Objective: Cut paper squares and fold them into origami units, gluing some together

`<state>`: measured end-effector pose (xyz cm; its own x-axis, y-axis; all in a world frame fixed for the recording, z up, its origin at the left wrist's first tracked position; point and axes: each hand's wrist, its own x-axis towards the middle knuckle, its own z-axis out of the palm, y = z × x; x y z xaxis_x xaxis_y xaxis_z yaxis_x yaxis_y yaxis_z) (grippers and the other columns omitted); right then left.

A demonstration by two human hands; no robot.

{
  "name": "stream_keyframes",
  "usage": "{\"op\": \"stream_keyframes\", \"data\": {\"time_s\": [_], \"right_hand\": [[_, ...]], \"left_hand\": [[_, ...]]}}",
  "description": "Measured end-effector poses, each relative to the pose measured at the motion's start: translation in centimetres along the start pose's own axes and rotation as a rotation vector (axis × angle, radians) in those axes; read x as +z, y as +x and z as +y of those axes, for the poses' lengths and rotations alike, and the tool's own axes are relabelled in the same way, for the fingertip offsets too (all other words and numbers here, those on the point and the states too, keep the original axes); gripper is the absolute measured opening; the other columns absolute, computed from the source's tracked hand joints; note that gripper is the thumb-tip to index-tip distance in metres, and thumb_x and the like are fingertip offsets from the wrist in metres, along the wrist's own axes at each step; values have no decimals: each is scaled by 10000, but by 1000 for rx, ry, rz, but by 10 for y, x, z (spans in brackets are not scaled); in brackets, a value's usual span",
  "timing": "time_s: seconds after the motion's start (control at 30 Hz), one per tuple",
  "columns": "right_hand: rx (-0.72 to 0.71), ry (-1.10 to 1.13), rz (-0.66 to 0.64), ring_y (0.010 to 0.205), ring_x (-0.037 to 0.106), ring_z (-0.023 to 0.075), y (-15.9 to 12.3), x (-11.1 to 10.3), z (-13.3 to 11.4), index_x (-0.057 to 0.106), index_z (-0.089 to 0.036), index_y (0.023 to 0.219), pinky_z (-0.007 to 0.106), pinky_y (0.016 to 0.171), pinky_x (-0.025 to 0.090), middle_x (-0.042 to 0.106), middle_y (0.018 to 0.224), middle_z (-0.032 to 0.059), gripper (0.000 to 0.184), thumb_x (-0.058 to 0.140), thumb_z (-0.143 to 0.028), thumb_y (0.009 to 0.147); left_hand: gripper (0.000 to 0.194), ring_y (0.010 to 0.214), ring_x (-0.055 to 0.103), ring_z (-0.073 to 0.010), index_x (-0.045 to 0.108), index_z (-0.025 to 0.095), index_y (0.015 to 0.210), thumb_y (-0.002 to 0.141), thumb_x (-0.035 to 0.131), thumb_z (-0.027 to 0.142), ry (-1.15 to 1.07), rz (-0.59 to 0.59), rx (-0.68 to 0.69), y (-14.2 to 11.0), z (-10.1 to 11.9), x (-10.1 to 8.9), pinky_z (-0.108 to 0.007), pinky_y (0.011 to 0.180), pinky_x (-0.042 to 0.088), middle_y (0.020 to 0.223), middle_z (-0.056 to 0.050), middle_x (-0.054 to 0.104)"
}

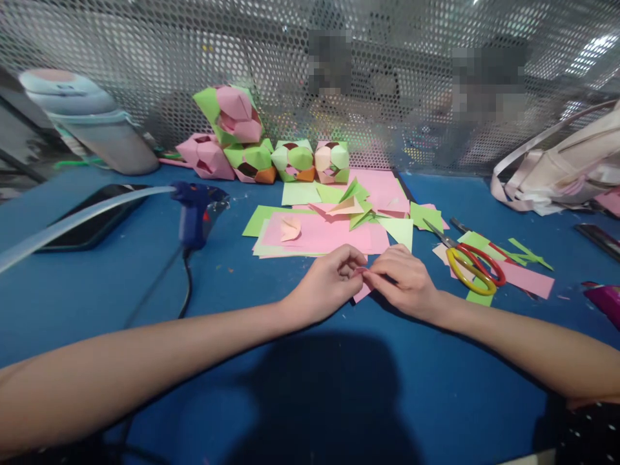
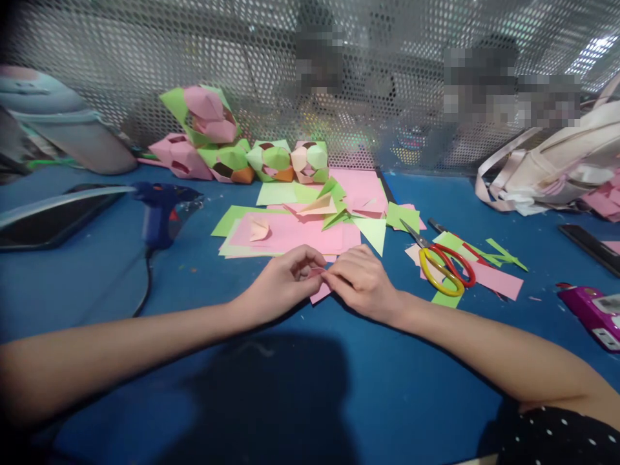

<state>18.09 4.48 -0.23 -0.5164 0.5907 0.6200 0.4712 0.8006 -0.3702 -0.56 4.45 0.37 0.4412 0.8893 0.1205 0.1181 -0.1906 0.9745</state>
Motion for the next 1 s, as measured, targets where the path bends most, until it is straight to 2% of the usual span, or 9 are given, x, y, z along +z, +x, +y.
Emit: {"op": "stream_keyframes", "data": {"time_s": [0.23, 0.5, 1.0], "right_hand": [[117, 2, 19, 698, 571, 143, 1, 3, 1, 618, -193, 791, 326, 740, 411, 642, 724, 6, 140, 585, -273, 901], [181, 25, -30, 675, 539, 120, 3, 2, 1, 601, -181, 714, 285, 708, 395, 621, 689, -11, 230, 550, -263, 923], [152, -19, -26, 683, 528, 120, 0, 3, 2, 587, -185, 717, 273, 702, 389, 612, 697, -9, 254, 504, -264, 944]], "left_hand": [[161, 595, 531, -79, 513, 168, 884, 749, 600, 183, -85, 30, 2, 3, -3, 1, -193, 533, 421, 716, 42, 527], [147, 551, 499, -74, 494, 169, 863, 730, 544, 135, -32, 58, 13, 4, -3, 3, -189, 495, 388, 668, 64, 481], [95, 598, 499, -92, 542, 155, 845, 751, 530, 168, 88, 63, 43, 4, -4, 3, -209, 546, 398, 694, 37, 531]]}}
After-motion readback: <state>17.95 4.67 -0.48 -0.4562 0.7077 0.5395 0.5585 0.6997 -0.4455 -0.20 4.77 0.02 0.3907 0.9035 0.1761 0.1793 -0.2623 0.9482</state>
